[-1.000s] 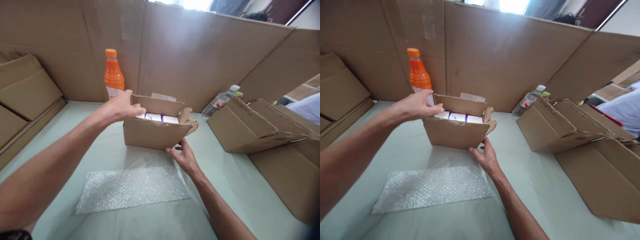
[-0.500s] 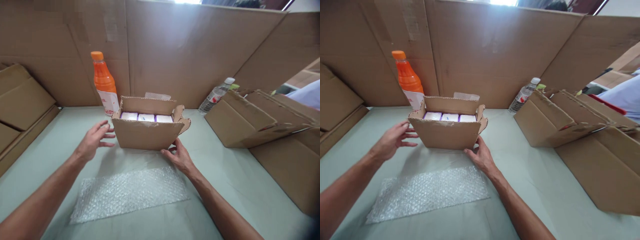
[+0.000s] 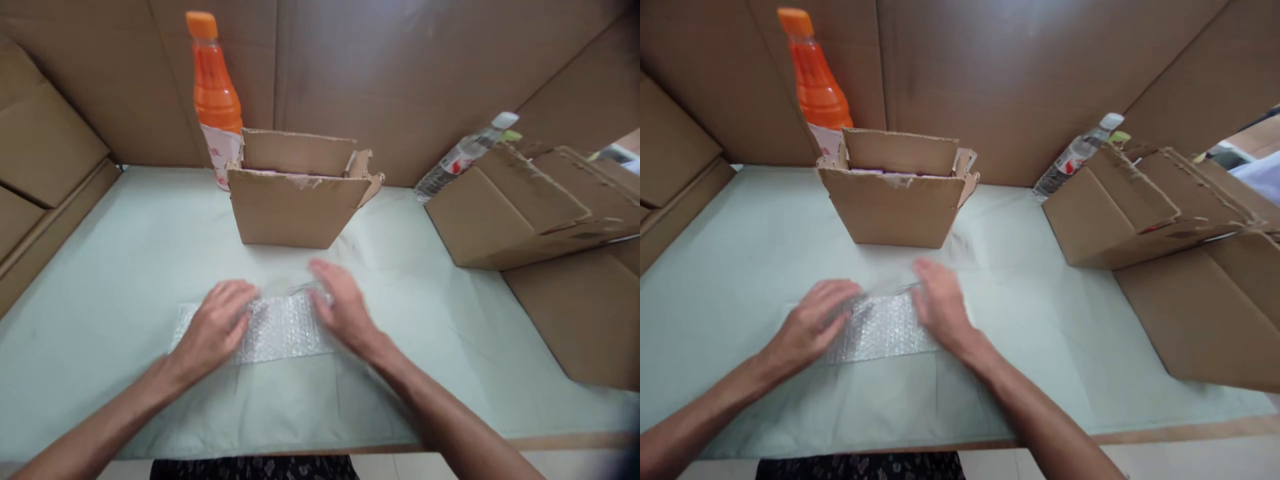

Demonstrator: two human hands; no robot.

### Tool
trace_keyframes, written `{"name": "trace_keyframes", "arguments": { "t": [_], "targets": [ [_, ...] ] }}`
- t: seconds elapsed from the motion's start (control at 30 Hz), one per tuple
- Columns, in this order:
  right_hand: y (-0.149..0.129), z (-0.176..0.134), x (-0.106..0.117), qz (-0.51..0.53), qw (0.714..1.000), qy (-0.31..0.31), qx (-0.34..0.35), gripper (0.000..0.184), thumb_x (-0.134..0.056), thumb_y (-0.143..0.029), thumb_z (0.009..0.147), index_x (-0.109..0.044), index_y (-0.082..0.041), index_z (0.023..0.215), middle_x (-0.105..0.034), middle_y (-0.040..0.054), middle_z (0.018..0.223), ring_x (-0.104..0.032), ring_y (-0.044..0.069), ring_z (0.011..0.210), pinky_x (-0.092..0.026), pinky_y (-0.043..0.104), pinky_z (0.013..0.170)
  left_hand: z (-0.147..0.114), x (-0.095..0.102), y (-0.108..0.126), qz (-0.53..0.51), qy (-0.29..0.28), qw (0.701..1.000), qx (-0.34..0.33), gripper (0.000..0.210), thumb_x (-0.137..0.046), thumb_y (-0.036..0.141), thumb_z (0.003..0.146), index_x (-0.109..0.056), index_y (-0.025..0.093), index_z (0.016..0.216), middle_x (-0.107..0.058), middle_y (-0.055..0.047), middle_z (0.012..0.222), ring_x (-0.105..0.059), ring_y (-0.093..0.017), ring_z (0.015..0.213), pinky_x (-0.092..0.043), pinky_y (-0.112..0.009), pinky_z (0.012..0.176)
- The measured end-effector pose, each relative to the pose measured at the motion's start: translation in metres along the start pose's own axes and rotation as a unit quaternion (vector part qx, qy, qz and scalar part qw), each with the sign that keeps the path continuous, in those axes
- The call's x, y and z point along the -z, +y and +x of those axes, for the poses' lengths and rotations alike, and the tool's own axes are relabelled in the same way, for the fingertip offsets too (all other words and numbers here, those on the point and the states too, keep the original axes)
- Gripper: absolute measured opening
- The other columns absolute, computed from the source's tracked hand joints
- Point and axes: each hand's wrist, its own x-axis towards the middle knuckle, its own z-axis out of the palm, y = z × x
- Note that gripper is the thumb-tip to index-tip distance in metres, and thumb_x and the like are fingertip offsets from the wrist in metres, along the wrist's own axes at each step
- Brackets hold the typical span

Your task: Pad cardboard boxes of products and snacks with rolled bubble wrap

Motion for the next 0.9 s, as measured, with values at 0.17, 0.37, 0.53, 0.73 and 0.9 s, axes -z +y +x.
{"name": "trace_keyframes", "arguments": {
  "t": [0.17, 0.37, 0.53, 0.73, 0.9],
  "targets": [
    [-0.036, -0.04, -0.026, -0.052, 0.974, -0.173, 0.138, 0.042, -0.057, -0.027, 0.095, -0.058, -0.018, 0.136, -0.058, 0.0128, 0.146, -0.051, 0.03, 0.135, -0.045, 0.048, 0.106, -0.038, -0.023, -0.006, 0.055, -0.035, 0.995, -0.076, 0.031, -0.051, 0.006, 0.091, -0.069, 0.023, 0.11, -0.071, -0.007, 0.108, -0.064, -0.023, 0.103, -0.053, -0.041, 0.09],
    [0.048, -0.096, 0.039, -0.205, 0.979, -0.005, -0.018, 0.033, -0.047, -0.034, 0.102, -0.066, -0.016, 0.121, -0.068, 0.0152, 0.128, -0.063, 0.031, 0.117, -0.048, 0.046, 0.094, -0.046, 0.004, -0.02, 0.038, -0.011, 0.991, -0.124, 0.034, -0.051, 0.001, 0.093, -0.063, 0.02, 0.117, -0.066, -0.01, 0.126, -0.056, -0.023, 0.125, -0.049, -0.041, 0.102],
    [0.046, -0.097, 0.043, -0.24, 0.965, 0.009, -0.109, 0.035, -0.052, -0.044, 0.097, -0.067, -0.017, 0.112, -0.073, 0.0125, 0.105, -0.066, 0.029, 0.092, -0.048, 0.043, 0.08, -0.072, 0.028, -0.015, 0.139, 0.033, 0.987, -0.077, 0.029, -0.057, 0.005, 0.092, -0.064, 0.019, 0.117, -0.067, -0.009, 0.114, -0.06, -0.023, 0.111, -0.05, -0.041, 0.096],
    [0.028, -0.073, 0.038, -0.072, 0.976, -0.013, -0.206, 0.024, -0.053, -0.043, 0.089, -0.061, -0.02, 0.083, -0.071, 0.0083, 0.091, -0.065, 0.023, 0.08, -0.05, 0.037, 0.073, -0.076, 0.016, -0.006, 0.121, 0.034, 0.992, -0.033, 0.023, -0.055, 0.01, 0.093, -0.068, 0.02, 0.11, -0.069, -0.007, 0.108, -0.062, -0.023, 0.105, -0.052, -0.04, 0.092],
    [0.023, -0.079, 0.085, 0.023, 0.95, 0.074, -0.301, 0.048, -0.067, -0.052, 0.082, -0.062, -0.019, 0.117, -0.071, 0.0066, 0.09, -0.068, 0.022, 0.076, -0.055, 0.036, 0.069, -0.053, 0.001, 0.033, -0.108, 0.006, 0.993, 0.049, 0.021, -0.054, 0.016, 0.093, -0.071, 0.021, 0.106, -0.071, -0.007, 0.107, -0.066, -0.019, 0.103, -0.055, -0.036, 0.09]
  ]
}}
